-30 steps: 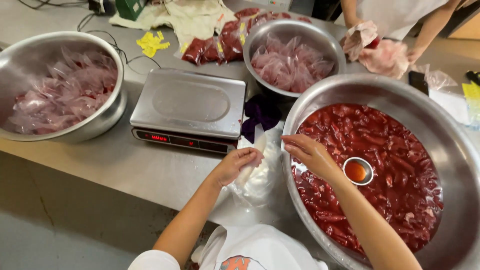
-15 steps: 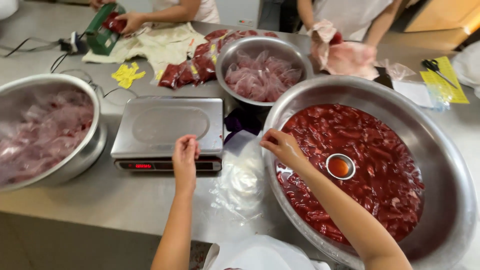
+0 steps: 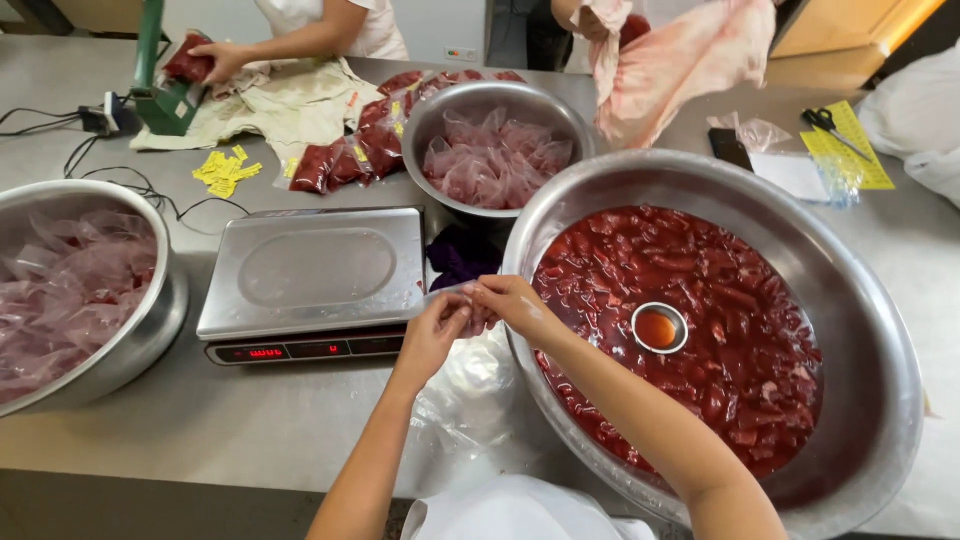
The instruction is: Scooping marinated meat into plastic bags and weighing them on a digital scale for portioning.
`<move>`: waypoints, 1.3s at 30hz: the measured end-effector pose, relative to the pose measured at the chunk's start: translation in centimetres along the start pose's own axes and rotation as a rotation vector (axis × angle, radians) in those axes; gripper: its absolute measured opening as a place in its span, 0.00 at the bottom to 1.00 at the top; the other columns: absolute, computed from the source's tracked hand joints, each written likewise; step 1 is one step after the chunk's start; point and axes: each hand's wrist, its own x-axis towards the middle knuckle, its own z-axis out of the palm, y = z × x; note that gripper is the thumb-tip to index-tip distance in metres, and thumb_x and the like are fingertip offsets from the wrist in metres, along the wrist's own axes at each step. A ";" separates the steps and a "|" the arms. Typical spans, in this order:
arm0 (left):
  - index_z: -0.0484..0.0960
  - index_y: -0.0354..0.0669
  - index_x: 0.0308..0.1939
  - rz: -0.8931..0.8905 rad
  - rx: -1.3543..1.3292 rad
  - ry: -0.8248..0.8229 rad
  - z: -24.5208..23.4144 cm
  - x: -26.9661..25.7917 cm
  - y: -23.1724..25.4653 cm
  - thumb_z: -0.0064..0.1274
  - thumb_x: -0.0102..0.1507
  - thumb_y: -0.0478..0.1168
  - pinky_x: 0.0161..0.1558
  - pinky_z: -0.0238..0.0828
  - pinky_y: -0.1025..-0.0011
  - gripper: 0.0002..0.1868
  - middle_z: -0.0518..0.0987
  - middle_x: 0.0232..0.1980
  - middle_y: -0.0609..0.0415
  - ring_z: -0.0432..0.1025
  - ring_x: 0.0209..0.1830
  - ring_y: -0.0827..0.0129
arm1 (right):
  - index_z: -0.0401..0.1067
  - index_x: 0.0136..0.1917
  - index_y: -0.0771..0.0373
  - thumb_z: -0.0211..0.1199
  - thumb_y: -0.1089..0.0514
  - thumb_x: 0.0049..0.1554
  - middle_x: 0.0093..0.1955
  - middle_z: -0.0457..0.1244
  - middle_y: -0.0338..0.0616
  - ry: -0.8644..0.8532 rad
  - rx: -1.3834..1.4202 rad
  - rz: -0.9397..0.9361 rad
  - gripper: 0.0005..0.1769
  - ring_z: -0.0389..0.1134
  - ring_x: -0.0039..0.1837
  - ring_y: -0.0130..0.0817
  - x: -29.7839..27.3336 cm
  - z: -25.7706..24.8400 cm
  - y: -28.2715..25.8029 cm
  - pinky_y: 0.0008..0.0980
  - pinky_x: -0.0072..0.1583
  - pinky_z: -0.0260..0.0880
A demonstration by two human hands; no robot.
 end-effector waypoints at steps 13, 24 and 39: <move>0.71 0.49 0.55 0.067 -0.165 0.163 1.1 3.9 -1.6 0.54 0.63 0.43 0.41 0.77 0.63 0.18 0.82 0.48 0.45 0.80 0.38 0.56 | 0.72 0.33 0.54 0.66 0.51 0.51 0.32 0.65 0.41 0.307 -0.625 -0.259 0.09 0.66 0.39 0.37 2.7 -1.6 1.7 0.34 0.48 0.68; 0.81 0.52 0.50 0.425 0.045 0.435 2.9 9.4 0.4 0.44 0.69 0.40 0.45 0.75 0.67 0.11 0.79 0.42 0.54 0.77 0.42 0.60 | 0.72 0.49 0.64 0.66 0.46 0.55 0.37 0.63 0.55 0.478 -0.849 -0.354 0.20 0.69 0.43 0.51 0.0 -5.5 -0.3 0.44 0.46 0.69; 0.79 0.50 0.52 0.689 0.345 0.214 7.8 7.7 6.6 0.44 0.67 0.42 0.43 0.75 0.55 0.12 0.80 0.43 0.49 0.76 0.45 0.51 | 0.76 0.52 0.56 0.62 0.61 0.52 0.47 0.70 0.43 0.293 -1.734 -0.344 0.13 0.72 0.55 0.36 -3.3 -5.3 -7.9 0.31 0.60 0.69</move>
